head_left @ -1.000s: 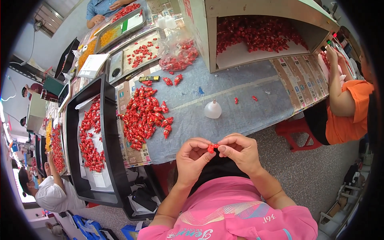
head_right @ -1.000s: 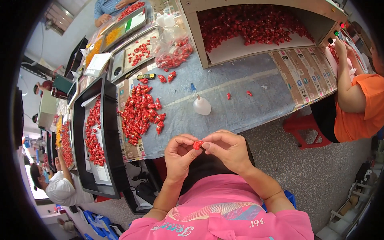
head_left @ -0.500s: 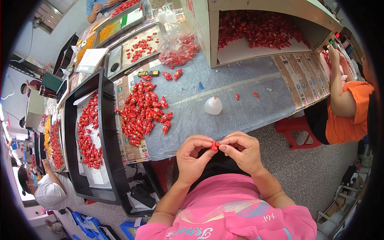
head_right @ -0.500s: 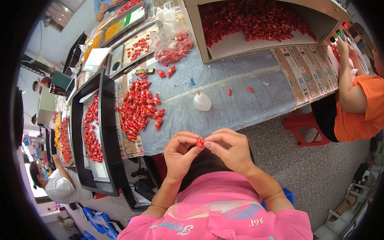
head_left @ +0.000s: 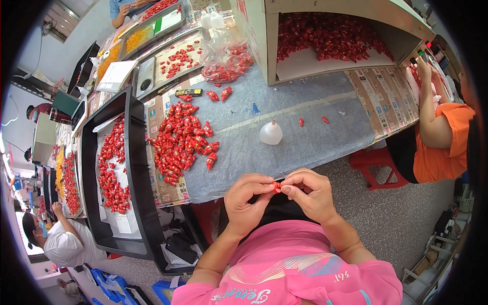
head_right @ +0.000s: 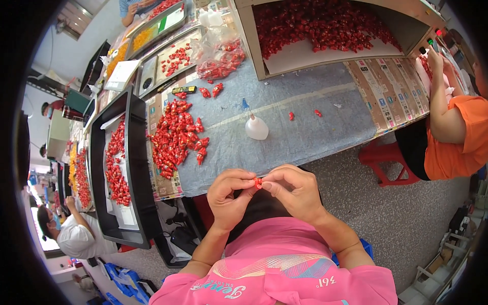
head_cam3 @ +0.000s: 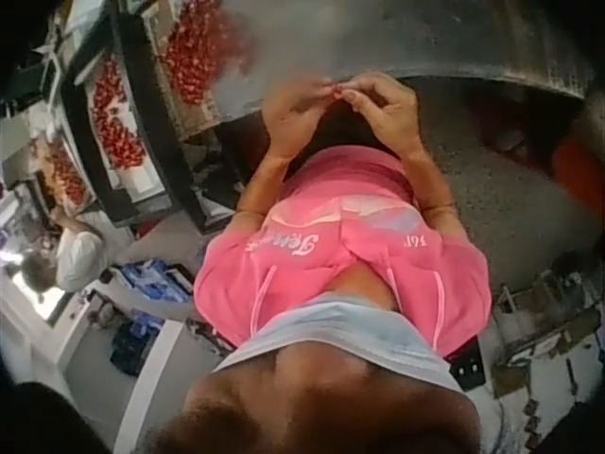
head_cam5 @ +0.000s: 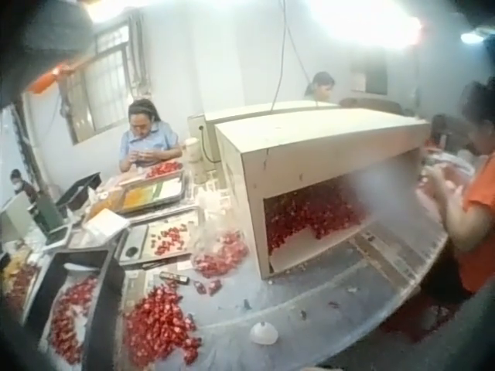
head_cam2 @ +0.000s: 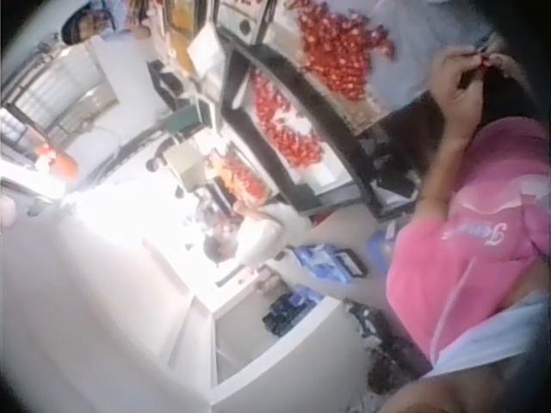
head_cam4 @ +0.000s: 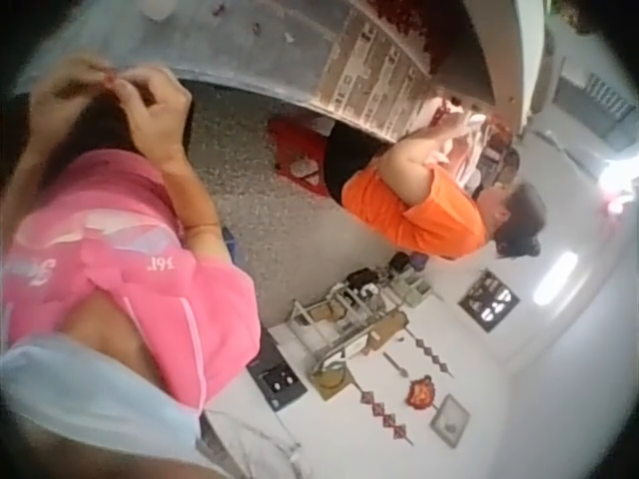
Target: The person assembles small figurines by applying glue from a squeeze bottle onto components and attaching small parts together by hand.
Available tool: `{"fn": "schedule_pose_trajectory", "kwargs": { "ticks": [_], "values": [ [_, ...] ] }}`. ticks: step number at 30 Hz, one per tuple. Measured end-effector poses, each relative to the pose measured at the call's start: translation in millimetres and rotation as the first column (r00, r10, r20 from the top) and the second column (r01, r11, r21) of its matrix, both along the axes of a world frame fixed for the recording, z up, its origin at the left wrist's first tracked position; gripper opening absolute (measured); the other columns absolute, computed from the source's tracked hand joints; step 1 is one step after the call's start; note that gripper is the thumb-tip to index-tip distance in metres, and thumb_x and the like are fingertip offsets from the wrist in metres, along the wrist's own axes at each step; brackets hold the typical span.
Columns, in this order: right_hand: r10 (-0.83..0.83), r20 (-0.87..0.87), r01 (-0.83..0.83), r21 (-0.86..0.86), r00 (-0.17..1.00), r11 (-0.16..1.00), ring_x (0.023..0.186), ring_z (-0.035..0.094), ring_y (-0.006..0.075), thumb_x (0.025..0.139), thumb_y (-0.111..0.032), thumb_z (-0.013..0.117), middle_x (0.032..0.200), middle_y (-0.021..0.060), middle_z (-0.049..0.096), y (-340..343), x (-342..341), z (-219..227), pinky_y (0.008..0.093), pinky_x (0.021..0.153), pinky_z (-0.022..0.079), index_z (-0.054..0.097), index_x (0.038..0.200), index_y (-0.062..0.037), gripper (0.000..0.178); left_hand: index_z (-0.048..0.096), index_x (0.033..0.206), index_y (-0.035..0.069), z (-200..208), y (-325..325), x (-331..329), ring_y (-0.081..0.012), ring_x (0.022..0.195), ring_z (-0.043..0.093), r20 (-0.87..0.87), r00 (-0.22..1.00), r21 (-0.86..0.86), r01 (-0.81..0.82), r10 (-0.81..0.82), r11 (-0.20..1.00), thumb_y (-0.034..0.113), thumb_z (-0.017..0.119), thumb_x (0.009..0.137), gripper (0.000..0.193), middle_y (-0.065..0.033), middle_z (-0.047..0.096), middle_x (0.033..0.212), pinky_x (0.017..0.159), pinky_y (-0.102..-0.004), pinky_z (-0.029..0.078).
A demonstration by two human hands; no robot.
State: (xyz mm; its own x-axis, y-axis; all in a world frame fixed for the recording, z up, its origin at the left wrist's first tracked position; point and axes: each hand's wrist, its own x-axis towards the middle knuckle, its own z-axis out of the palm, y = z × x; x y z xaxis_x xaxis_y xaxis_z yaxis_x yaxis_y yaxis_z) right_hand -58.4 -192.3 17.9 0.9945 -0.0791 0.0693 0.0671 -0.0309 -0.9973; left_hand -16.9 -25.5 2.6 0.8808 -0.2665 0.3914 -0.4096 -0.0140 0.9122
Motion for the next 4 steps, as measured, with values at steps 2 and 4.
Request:
{"fn": "schedule_pose_trajectory", "kwargs": {
  "ticks": [2, 4],
  "values": [
    [0.004, 0.035, -0.003, -0.032, 0.999, 0.999, 0.067, 0.059, 0.0102, 0.081, -0.002, 0.068, 0.087, 0.0105, 0.062, -0.3, 0.1, -3.6, 0.0205, 0.057, 0.050, 0.065, 0.086, 0.0032, 0.008, 0.066, 0.081, 0.002, 0.2, -0.4, -0.3, -0.0194, 0.084, 0.063, 0.002, 1.000, 0.007, -0.010, 0.010, 1.000, -0.009, 0.075, 0.066, 0.020, -0.0102, 0.065, 0.089, 0.072, -0.0272, 0.051],
    [0.024, 0.077, -0.020, -0.045, 0.997, 0.999, 0.067, 0.059, 0.0103, 0.082, -0.003, 0.067, 0.087, 0.0104, 0.062, -1.5, -0.1, -5.6, 0.0204, 0.057, 0.050, 0.065, 0.087, 0.0029, 0.008, 0.067, 0.080, 0.002, 0.3, -0.4, -0.7, -0.0198, 0.083, 0.063, 0.004, 1.000, 0.014, -0.019, 0.019, 1.000, -0.008, 0.076, 0.066, 0.020, -0.0099, 0.066, 0.087, 0.071, -0.0272, 0.051]
  ]
}}
